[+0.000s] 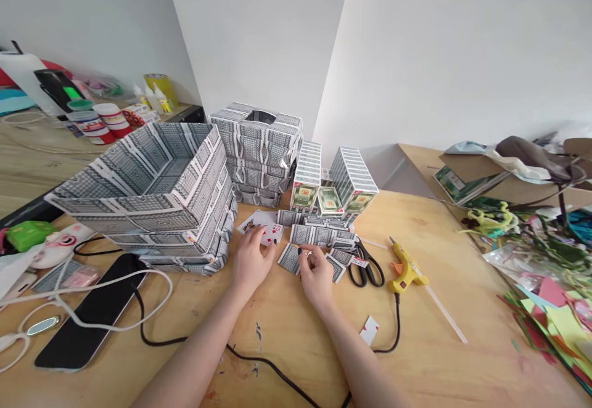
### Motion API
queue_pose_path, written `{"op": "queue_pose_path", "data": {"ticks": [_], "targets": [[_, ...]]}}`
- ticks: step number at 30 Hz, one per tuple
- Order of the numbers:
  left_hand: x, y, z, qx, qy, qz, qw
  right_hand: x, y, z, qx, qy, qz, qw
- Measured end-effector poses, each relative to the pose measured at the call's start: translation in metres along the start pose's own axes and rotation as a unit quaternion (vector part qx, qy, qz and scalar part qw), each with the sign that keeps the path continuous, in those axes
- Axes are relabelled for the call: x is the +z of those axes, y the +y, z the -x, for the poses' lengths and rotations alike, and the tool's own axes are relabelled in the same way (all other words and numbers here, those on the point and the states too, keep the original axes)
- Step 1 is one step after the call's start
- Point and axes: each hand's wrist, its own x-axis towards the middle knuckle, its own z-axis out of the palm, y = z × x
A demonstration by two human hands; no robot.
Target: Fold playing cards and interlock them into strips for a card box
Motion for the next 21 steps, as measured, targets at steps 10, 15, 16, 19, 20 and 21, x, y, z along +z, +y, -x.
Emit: {"op": "queue_pose_path", "data": {"ticks": [10,15,16,19,20,21], "targets": [[-0.012,0.008,0.002,0.04,0.053,-0.005,0.998,-0.003,-0.012,0.004,0.043,-0.082,-0.151,0.984],[-0.017,0.026,0.01,0.21,-0.026,0.122,0.97,-0.007,-0.018,0.006,0.059,-0.143,-0.288,0.945],[-0.017,0.03,0.013,0.236,-0.059,0.142,0.959,-0.007,-0.016,0.005,0.061,-0.139,-0.289,0.945],[-0.018,0.036,0.018,0.244,-0.098,0.179,0.948,-0.007,-0.009,0.0,0.07,-0.087,-0.249,0.962],[-0.017,0.036,0.018,0.228,-0.089,0.182,0.952,-0.006,-0.006,-0.002,0.075,-0.065,-0.233,0.967],[-0.017,0.033,0.017,0.204,-0.071,0.178,0.96,-0.006,-0.004,-0.003,0.079,-0.049,-0.222,0.971]]}}
